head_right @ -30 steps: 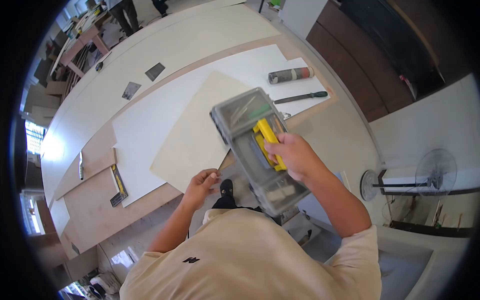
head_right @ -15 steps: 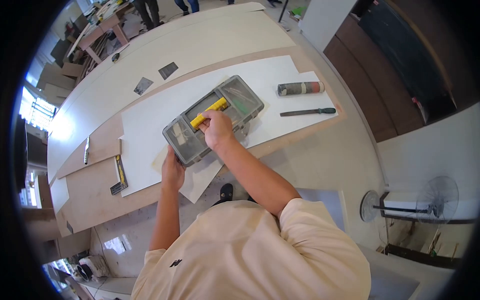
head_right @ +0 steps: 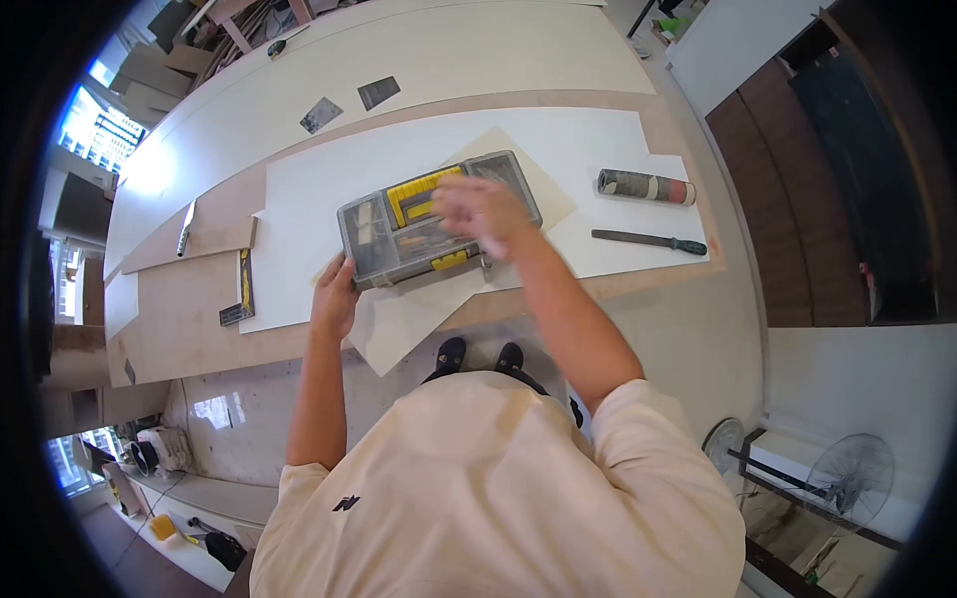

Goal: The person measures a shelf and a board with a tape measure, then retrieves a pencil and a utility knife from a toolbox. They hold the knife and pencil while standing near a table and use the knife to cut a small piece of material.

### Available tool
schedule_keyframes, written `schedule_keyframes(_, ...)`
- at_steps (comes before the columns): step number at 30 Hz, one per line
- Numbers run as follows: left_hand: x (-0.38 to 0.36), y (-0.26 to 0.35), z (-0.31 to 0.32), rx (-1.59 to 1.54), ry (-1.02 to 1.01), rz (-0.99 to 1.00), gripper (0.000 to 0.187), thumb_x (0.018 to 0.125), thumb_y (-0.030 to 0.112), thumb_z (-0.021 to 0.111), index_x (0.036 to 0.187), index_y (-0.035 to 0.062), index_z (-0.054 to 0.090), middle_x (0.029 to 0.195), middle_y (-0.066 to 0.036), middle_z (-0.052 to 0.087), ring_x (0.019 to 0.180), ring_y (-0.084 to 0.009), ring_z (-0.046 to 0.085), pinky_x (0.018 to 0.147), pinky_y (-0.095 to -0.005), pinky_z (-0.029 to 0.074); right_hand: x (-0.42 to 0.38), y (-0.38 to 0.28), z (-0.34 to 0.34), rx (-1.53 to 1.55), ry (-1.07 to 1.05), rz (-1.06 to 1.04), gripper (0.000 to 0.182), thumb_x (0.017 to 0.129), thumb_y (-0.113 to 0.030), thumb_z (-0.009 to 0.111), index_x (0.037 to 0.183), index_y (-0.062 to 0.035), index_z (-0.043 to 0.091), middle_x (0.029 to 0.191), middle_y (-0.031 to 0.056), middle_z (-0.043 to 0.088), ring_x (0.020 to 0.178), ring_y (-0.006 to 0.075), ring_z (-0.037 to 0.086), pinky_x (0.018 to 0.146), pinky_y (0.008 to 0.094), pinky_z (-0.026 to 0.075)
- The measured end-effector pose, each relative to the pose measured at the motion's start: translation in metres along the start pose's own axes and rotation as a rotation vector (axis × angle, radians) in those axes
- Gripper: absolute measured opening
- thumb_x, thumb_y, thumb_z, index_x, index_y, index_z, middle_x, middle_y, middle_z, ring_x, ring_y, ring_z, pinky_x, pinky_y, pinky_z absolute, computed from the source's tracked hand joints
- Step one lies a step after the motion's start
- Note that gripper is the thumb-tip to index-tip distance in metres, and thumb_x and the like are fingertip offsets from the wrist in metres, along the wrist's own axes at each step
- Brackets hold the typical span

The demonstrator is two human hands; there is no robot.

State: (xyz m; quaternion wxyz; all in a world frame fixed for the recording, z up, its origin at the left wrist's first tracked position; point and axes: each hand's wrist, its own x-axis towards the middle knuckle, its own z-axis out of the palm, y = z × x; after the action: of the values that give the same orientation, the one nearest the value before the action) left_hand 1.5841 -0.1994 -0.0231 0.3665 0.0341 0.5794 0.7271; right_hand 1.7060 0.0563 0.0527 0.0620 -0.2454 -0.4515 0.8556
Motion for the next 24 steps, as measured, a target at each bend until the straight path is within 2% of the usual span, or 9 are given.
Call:
schedule_keyframes(4,-0.026,-0.023,0.004,0.003,0.238,-0.088,0.052,0.094,0.031,0.058,0.129,-0.0045,0.043,0.119,-0.012,0.054,0.115,-0.0254,0.051,0.096,-0.0410,0.043,-0.029,-0.007,-0.084,-0.045,0.567,-0.401,0.023,0.087,-0.014,0.060,0.106,-0.0008,0.061,0.091,0.0059,0.063,0.079,0.0130,0.062,0.070,0.0254,0.048)
schedule_keyframes(5,-0.029,-0.032,0.007,-0.050,0.290,-0.105,0.053,0.093,0.032,0.060,0.127,-0.0053,0.043,0.116,-0.013,0.054,0.115,-0.0265,0.051,0.095,-0.0428,0.044,-0.025,0.033,-0.146,-0.045,0.391,-0.389,0.019,0.088,-0.017,0.060,0.100,-0.0019,0.060,0.087,0.0053,0.062,0.078,0.0131,0.061,0.069,0.0259,0.048)
schedule_keyframes(7,-0.032,-0.042,0.022,-0.277,0.309,-0.175,0.055,0.091,0.033,0.062,0.125,-0.0061,0.042,0.114,-0.014,0.053,0.115,-0.0279,0.050,0.093,-0.0440,0.045,-0.034,0.082,-0.175,0.094,0.247,-0.227,0.018,0.089,-0.023,0.062,0.090,-0.0052,0.058,0.083,0.0032,0.059,0.078,0.0132,0.059,0.069,0.0278,0.048)
schedule_keyframes(11,-0.032,-0.043,0.044,-0.389,0.301,-0.187,0.066,0.089,0.035,0.065,0.129,-0.0082,0.035,0.123,-0.019,0.046,0.117,-0.0290,0.047,0.091,-0.0465,0.046,-0.045,0.125,-0.057,0.336,0.270,0.236,0.026,0.085,-0.037,0.070,0.090,-0.0133,0.059,0.083,-0.0014,0.059,0.081,0.0117,0.058,0.069,0.0314,0.048)
schedule_keyframes(14,-0.037,-0.032,0.052,-0.191,0.442,-0.162,0.071,0.088,0.033,0.066,0.134,-0.0079,0.031,0.133,-0.022,0.039,0.119,-0.0311,0.045,0.094,-0.0469,0.043,-0.018,0.135,-0.027,0.370,0.203,0.179,0.026,0.082,-0.037,0.073,0.092,-0.0163,0.060,0.087,-0.0022,0.062,0.084,0.0109,0.059,0.073,0.0312,0.048)
schedule_keyframes(17,-0.045,-0.030,0.047,0.732,0.585,0.375,0.074,0.087,0.026,0.067,0.140,-0.0042,0.025,0.138,-0.022,0.034,0.124,-0.0345,0.042,0.099,-0.0452,0.040,-0.006,0.149,-0.024,0.366,0.182,0.133,0.028,0.080,-0.035,0.075,0.095,-0.0163,0.061,0.094,-0.0021,0.062,0.089,0.0114,0.057,0.076,0.0309,0.047)
schedule_keyframes(18,-0.048,-0.026,0.046,0.941,0.546,0.588,0.070,0.085,0.019,0.067,0.141,0.0009,0.029,0.139,-0.022,0.035,0.127,-0.0380,0.038,0.102,-0.0432,0.037,-0.002,0.153,-0.029,0.346,0.175,0.128,0.030,0.080,-0.035,0.076,0.096,-0.0161,0.061,0.097,-0.0021,0.062,0.091,0.0116,0.056,0.076,0.0310,0.046)
schedule_keyframes(21,-0.047,-0.032,0.030,1.308,0.319,0.686,0.064,0.086,0.019,0.067,0.139,0.0041,0.035,0.143,-0.020,0.035,0.130,-0.0343,0.038,0.101,-0.0429,0.039,-0.012,0.148,-0.021,0.379,0.192,0.059,0.020,0.084,-0.030,0.073,0.089,-0.0162,0.060,0.086,-0.0029,0.062,0.080,0.0104,0.058,0.073,0.0282,0.048)
schedule_keyframes(24,-0.049,-0.033,0.031,1.134,0.275,0.668,0.055,0.086,0.014,0.065,0.135,0.0024,0.041,0.140,-0.021,0.038,0.127,-0.0364,0.041,0.099,-0.0432,0.040,-0.018,0.148,-0.017,0.274,0.236,0.093,0.022,0.085,-0.026,0.072,0.093,-0.0130,0.057,0.086,-0.0017,0.061,0.078,0.0111,0.058,0.070,0.0274,0.048)
